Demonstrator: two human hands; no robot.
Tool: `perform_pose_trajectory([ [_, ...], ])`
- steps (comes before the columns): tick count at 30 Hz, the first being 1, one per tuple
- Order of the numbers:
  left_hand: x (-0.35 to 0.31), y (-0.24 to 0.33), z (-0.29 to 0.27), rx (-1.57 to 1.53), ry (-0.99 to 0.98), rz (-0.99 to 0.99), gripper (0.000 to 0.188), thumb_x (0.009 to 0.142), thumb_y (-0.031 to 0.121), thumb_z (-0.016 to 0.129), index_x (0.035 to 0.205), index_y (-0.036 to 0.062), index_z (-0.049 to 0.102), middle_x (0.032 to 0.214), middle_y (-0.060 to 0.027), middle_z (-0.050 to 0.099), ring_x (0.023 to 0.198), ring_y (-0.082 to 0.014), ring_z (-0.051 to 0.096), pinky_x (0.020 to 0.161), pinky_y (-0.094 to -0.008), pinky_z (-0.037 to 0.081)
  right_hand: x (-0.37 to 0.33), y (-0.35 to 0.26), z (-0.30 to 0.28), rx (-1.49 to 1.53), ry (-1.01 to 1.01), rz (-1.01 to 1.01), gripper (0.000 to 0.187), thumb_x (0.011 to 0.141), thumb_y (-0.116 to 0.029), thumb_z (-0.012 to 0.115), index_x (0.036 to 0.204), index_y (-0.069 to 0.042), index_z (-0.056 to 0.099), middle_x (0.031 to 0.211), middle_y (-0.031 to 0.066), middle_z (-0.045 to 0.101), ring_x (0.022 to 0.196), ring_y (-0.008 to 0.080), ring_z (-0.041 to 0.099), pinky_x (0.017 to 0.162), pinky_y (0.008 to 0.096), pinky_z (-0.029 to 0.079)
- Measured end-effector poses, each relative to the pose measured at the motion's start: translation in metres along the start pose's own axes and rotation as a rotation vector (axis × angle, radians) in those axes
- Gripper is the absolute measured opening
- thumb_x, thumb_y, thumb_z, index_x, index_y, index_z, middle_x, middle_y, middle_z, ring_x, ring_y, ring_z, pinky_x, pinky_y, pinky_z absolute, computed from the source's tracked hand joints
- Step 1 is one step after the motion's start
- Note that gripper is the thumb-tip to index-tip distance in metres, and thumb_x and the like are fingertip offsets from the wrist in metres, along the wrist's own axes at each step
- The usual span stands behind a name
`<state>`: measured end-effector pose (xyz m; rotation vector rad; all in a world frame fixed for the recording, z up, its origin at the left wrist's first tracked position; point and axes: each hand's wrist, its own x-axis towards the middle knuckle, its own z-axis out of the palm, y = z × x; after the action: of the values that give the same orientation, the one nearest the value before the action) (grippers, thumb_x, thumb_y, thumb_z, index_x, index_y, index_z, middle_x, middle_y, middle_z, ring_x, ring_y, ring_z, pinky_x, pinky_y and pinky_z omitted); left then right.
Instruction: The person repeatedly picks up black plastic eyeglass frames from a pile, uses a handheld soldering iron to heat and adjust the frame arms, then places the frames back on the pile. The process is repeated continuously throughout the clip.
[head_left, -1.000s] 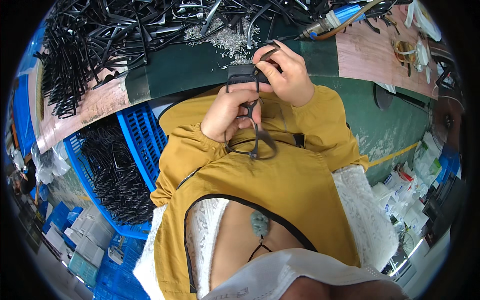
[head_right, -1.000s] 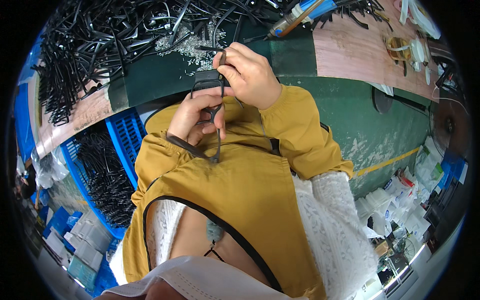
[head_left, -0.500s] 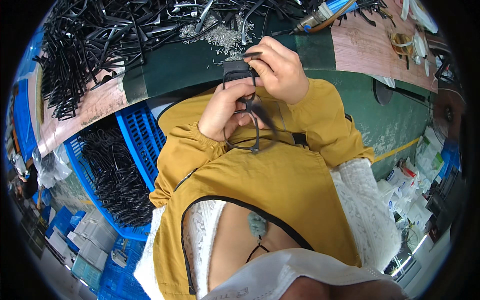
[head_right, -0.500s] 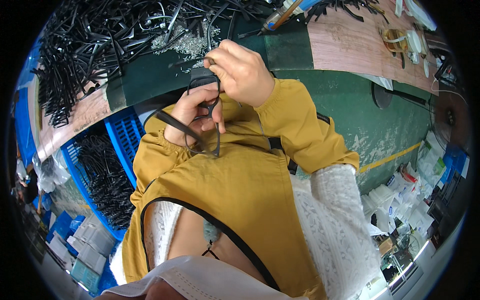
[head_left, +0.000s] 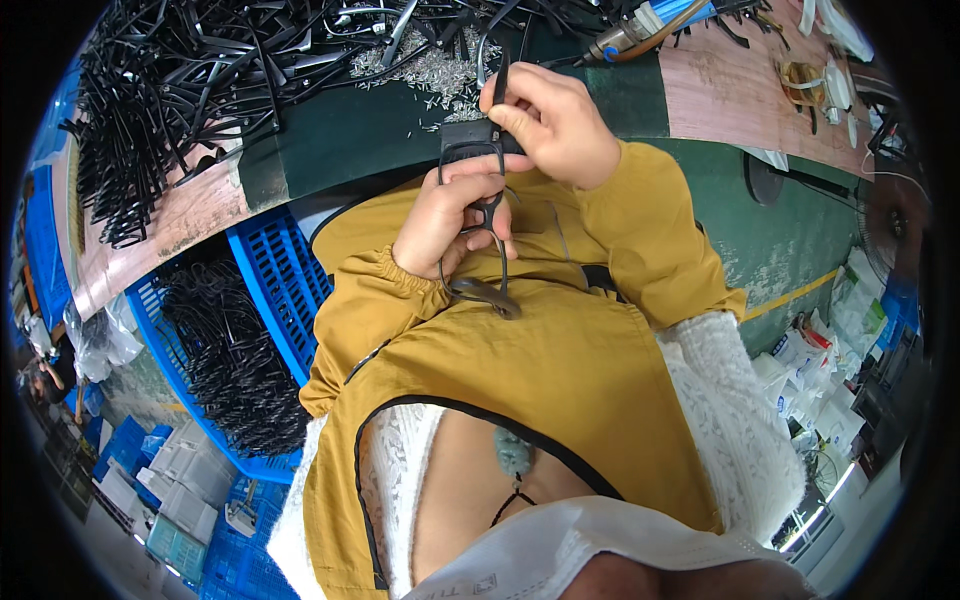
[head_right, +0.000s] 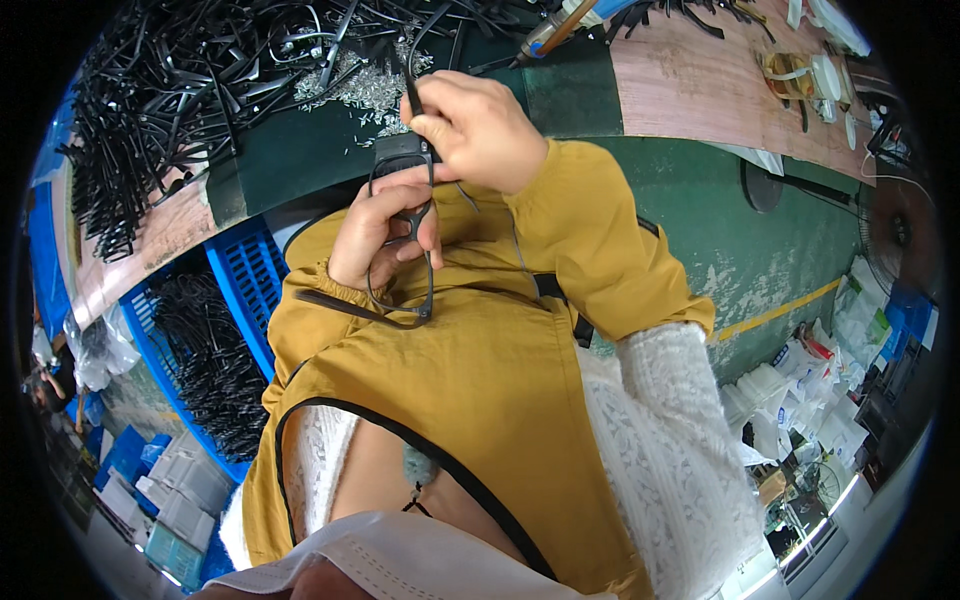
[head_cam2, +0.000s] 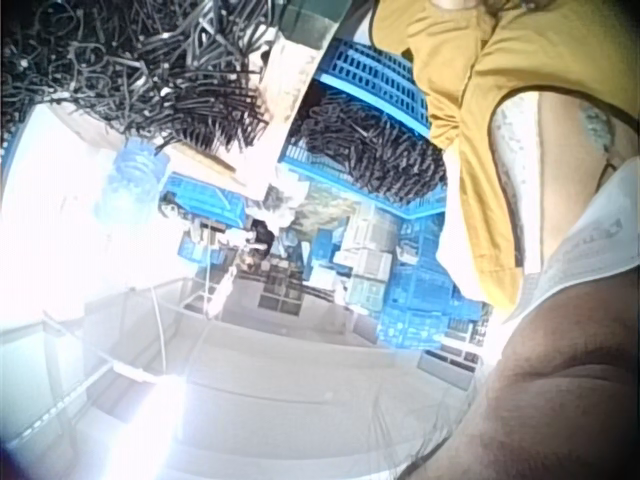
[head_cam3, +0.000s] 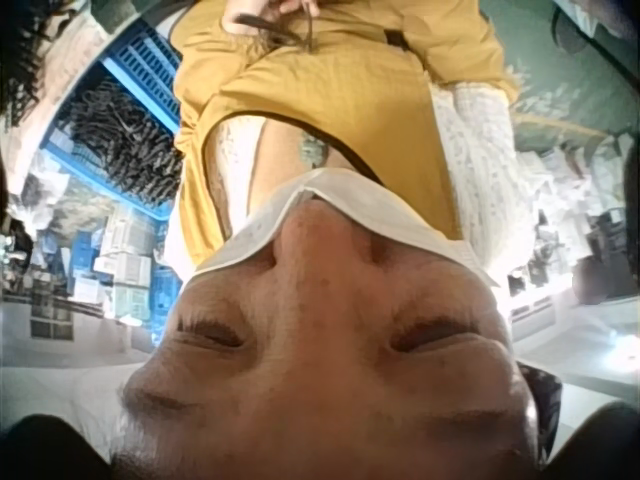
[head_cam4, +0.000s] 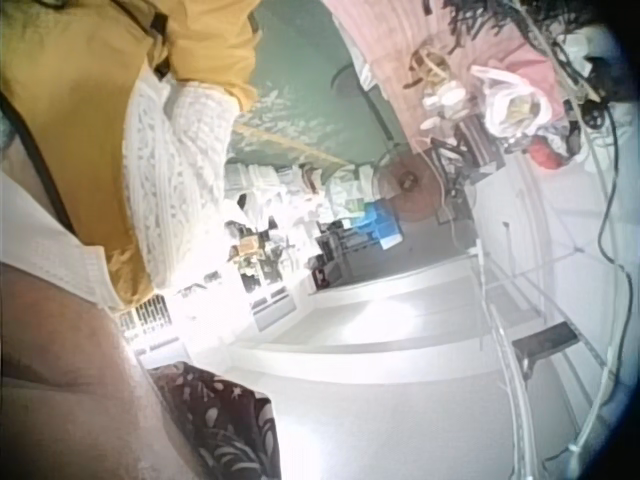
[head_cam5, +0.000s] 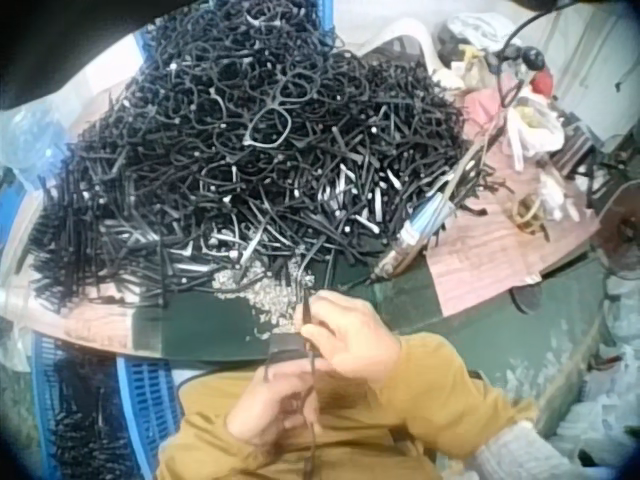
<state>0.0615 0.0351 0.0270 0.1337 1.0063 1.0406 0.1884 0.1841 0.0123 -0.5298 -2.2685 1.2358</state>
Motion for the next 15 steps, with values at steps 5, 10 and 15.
perform_pose_trajectory([
  [5, 0.0007, 0.0032, 0.0001, -0.047, -0.004, -0.034, 0.033, 0.097, 0.013, 0.049, 0.123, -0.0032, 0.062, 0.063, -0.0117, 0.059, 0.052, -0.0245, 0.062, 0.041, -0.0256, 0.032, -0.0027, -0.0020, 0.0060, -0.071, 0.087, -0.131, 0.008, 0.091, 0.001, 0.066, 0.098, 0.002, 0.066, 0.087, 0.0110, 0.061, 0.070, 0.0241, 0.062, 0.064, 0.0316, 0.050],
  [10, 0.0001, 0.0070, -0.0031, -0.143, -0.017, -0.100, 0.030, 0.099, 0.016, 0.051, 0.123, 0.0016, 0.060, 0.063, -0.0099, 0.056, 0.053, -0.0261, 0.061, 0.041, -0.0251, 0.032, -0.0003, -0.0006, 0.0074, -0.131, 0.086, -0.189, 0.007, 0.089, 0.002, 0.066, 0.096, 0.002, 0.066, 0.086, 0.0125, 0.059, 0.070, 0.0259, 0.061, 0.064, 0.0325, 0.050],
  [15, -0.0006, 0.0058, -0.0011, -0.182, -0.006, -0.117, 0.035, 0.099, 0.016, 0.050, 0.129, 0.0004, 0.060, 0.063, -0.0098, 0.057, 0.054, -0.0256, 0.062, 0.042, -0.0248, 0.032, -0.0005, 0.0003, 0.0067, -0.137, 0.084, -0.261, 0.008, 0.089, 0.001, 0.066, 0.096, 0.002, 0.066, 0.085, 0.0128, 0.059, 0.069, 0.0250, 0.061, 0.064, 0.0314, 0.050],
])
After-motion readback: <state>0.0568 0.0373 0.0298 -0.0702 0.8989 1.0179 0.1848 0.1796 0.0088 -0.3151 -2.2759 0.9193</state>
